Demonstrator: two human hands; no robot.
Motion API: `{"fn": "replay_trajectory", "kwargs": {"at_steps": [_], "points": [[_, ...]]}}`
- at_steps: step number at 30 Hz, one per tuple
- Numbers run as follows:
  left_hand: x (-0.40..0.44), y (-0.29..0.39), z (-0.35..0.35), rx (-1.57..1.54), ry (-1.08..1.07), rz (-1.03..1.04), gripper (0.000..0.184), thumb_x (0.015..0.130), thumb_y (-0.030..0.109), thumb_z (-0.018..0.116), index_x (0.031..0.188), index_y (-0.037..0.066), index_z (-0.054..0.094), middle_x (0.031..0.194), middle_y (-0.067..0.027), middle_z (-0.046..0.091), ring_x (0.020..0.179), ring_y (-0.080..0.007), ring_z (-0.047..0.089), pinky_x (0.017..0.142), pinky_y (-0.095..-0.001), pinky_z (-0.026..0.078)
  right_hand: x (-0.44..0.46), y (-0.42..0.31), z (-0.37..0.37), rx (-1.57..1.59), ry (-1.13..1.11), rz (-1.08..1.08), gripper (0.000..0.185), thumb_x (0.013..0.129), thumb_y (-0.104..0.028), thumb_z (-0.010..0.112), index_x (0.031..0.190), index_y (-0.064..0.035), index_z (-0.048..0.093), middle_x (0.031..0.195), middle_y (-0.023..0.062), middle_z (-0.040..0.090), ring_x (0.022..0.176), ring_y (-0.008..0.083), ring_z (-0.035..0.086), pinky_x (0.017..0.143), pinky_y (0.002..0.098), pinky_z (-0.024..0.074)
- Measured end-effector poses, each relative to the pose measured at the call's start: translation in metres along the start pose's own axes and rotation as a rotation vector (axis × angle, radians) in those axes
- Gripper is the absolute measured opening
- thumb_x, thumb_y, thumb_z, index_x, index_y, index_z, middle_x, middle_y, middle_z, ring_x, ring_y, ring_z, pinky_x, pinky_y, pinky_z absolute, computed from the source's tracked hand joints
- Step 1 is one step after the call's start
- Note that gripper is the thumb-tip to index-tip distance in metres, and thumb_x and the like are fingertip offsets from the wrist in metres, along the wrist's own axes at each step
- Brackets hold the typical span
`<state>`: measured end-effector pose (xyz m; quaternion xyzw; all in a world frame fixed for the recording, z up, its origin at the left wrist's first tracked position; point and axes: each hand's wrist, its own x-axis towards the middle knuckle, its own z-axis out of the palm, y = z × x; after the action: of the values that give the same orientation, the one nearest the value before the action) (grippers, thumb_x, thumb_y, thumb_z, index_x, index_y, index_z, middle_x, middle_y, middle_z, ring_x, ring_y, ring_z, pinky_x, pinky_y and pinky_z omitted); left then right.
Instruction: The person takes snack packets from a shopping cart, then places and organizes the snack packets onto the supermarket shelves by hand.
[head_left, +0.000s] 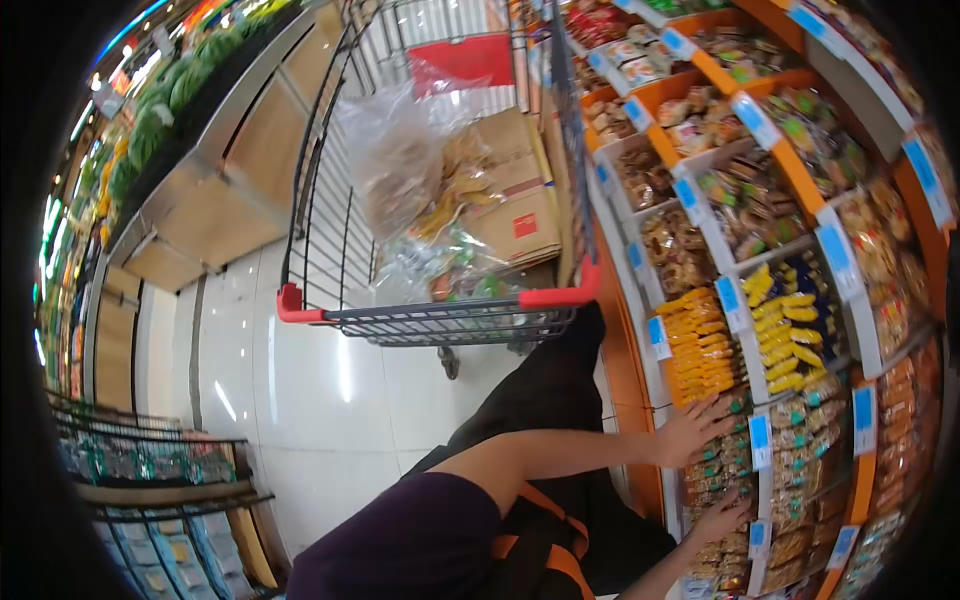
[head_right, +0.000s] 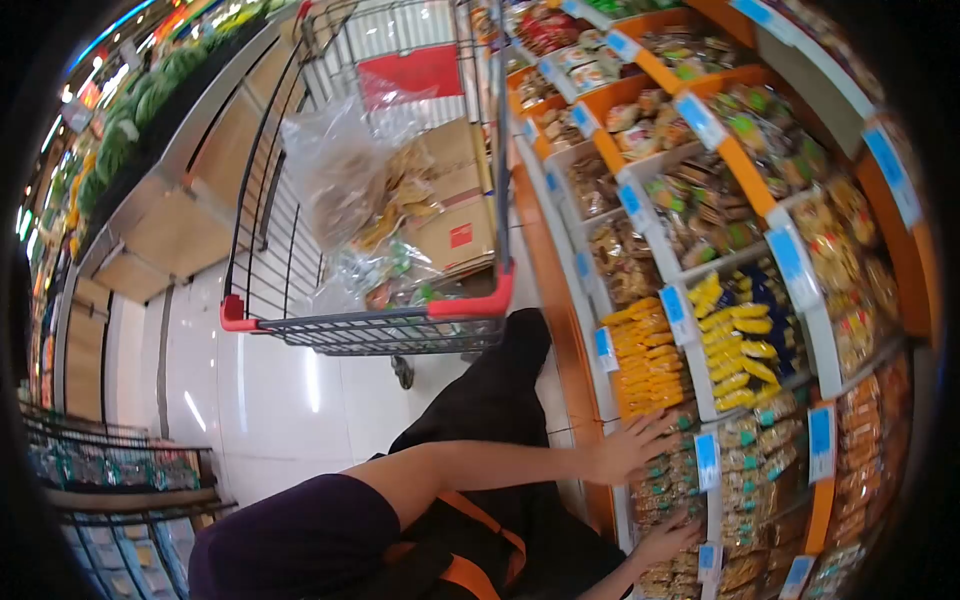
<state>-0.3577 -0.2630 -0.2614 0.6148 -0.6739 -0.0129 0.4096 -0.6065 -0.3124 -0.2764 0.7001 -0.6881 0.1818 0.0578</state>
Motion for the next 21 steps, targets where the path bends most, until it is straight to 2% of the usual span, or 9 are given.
{"fn": "replay_trajectory", "kwargs": {"at_steps": [3, 4, 7, 9, 11, 12, 13, 14, 21], "points": [[-0.051, 0.007, -0.047, -0.234, -0.156, -0.128, 0.08, 0.087, 0.018, 0.065, 0.152, 0.011, 0.019, 0.157, -0.0173, 0.014, 0.127, -0.0391, 0.042, 0.097, -0.0471, 0.041, -0.028, -0.018, -0.006, -0.116, 0.243, -0.15, 0.044, 0.102, -0.03, 0.044, 0.14, -0.0068, 0.043, 0.143, 0.0221, 0.032, 0.112, 0.0376, 0.053, 0.08, 0.0459, 0.0531], [-0.073, 0.005, -0.06, -0.348, -0.291, -0.223, 0.078, 0.088, 0.019, 0.064, 0.152, 0.012, 0.019, 0.153, -0.0175, 0.022, 0.122, -0.0379, 0.047, 0.094, -0.0467, 0.044, -0.039, -0.026, -0.01, 0.008, 0.14, -0.117, 0.041, 0.103, -0.024, 0.043, 0.139, -0.006, 0.042, 0.146, 0.0218, 0.026, 0.117, 0.0369, 0.05, 0.084, 0.0441, 0.0528], [-0.129, -0.01, -0.079, -0.496, -0.73, -0.433, 0.065, 0.09, 0.021, 0.061, 0.147, 0.012, 0.031, 0.134, -0.0183, 0.048, 0.106, -0.0357, 0.058, 0.086, -0.0449, 0.05, -0.083, -0.061, -0.005, 0.256, -0.022, -0.084, 0.046, 0.103, -0.033, 0.041, 0.14, -0.0064, 0.043, 0.147, 0.0216, 0.03, 0.128, 0.0398, 0.042, 0.092, 0.0477, 0.049], [-0.153, -0.032, -0.074, -0.469, -0.926, -0.288, 0.047, 0.091, 0.022, 0.059, 0.134, 0.007, 0.048, 0.121, -0.0176, 0.058, 0.105, -0.0357, 0.059, 0.086, -0.0446, 0.049, -0.109, -0.059, 0.03, 0.058, 0.027, -0.27, 0.046, 0.103, -0.031, 0.042, 0.14, -0.0029, 0.042, 0.146, 0.0219, 0.033, 0.128, 0.0387, 0.042, 0.093, 0.0463, 0.0487], [-0.162, -0.044, -0.069, -0.515, -0.833, -0.233, 0.039, 0.09, 0.02, 0.058, 0.126, 0.006, 0.054, 0.106, -0.0184, 0.062, 0.098, -0.0359, 0.06, 0.083, -0.0451, 0.05, -0.149, -0.025, 0.1, 0.153, -0.186, -0.321, 0.031, 0.097, -0.009, 0.047, 0.127, 0.0001, 0.053, 0.125, 0.022, 0.053, 0.115, 0.0351, 0.052, 0.096, 0.0459, 0.0432], [-0.162, -0.047, -0.064, -0.542, -0.791, -0.193, 0.035, 0.09, 0.018, 0.058, 0.123, 0.006, 0.057, 0.098, -0.0188, 0.064, 0.094, -0.036, 0.061, 0.081, -0.0454, 0.05, -0.171, 0.005, 0.14, 0.587, -0.451, -0.299, 0.027, 0.096, -0.012, 0.051, 0.119, 0.0005, 0.057, 0.116, 0.0204, 0.059, 0.113, 0.0363, 0.053, 0.093, 0.0438, 0.0443], [-0.162, -0.051, -0.055, -0.596, -0.751, -0.27, 0.033, 0.09, 0.018, 0.057, 0.121, 0.006, 0.058, 0.099, -0.0187, 0.064, 0.095, -0.0359, 0.061, 0.081, -0.0456, 0.05, -0.177, -0.014, 0.138, 0.638, -0.934, 0.044, 0.035, 0.1, -0.027, 0.046, 0.114, 0.0017, 0.058, 0.112, 0.0226, 0.061, 0.108, 0.0403, 0.056, 0.089, 0.0428, 0.0451], [-0.161, -0.056, -0.046, -0.645, -0.713, -0.345, 0.032, 0.091, 0.018, 0.057, 0.119, 0.006, 0.059, 0.1, -0.0187, 0.064, 0.095, -0.0358, 0.061, 0.081, -0.0458, 0.05, -0.187, -0.032, 0.136, 0.584, -1.128, 0.188, 0.034, 0.1, -0.027, 0.046, 0.115, 0.0013, 0.058, 0.112, 0.0223, 0.062, 0.107, 0.0398, 0.056, 0.088, 0.043, 0.0454], [-0.161, -0.089, -0.031, -0.77, -0.453, -0.624, 0.03, 0.093, 0.018, 0.056, 0.119, 0.003, 0.059, 0.105, -0.0182, 0.064, 0.094, -0.0303, 0.064, 0.08, -0.0368, 0.052, -0.238, -0.064, 0.136, 0.353, -1.295, -0.013, 0.034, 0.099, -0.025, 0.044, 0.123, -0.0016, 0.052, 0.106, 0.0201, 0.063, 0.099, 0.0364, 0.06, 0.08, 0.0443, 0.0478]]}}
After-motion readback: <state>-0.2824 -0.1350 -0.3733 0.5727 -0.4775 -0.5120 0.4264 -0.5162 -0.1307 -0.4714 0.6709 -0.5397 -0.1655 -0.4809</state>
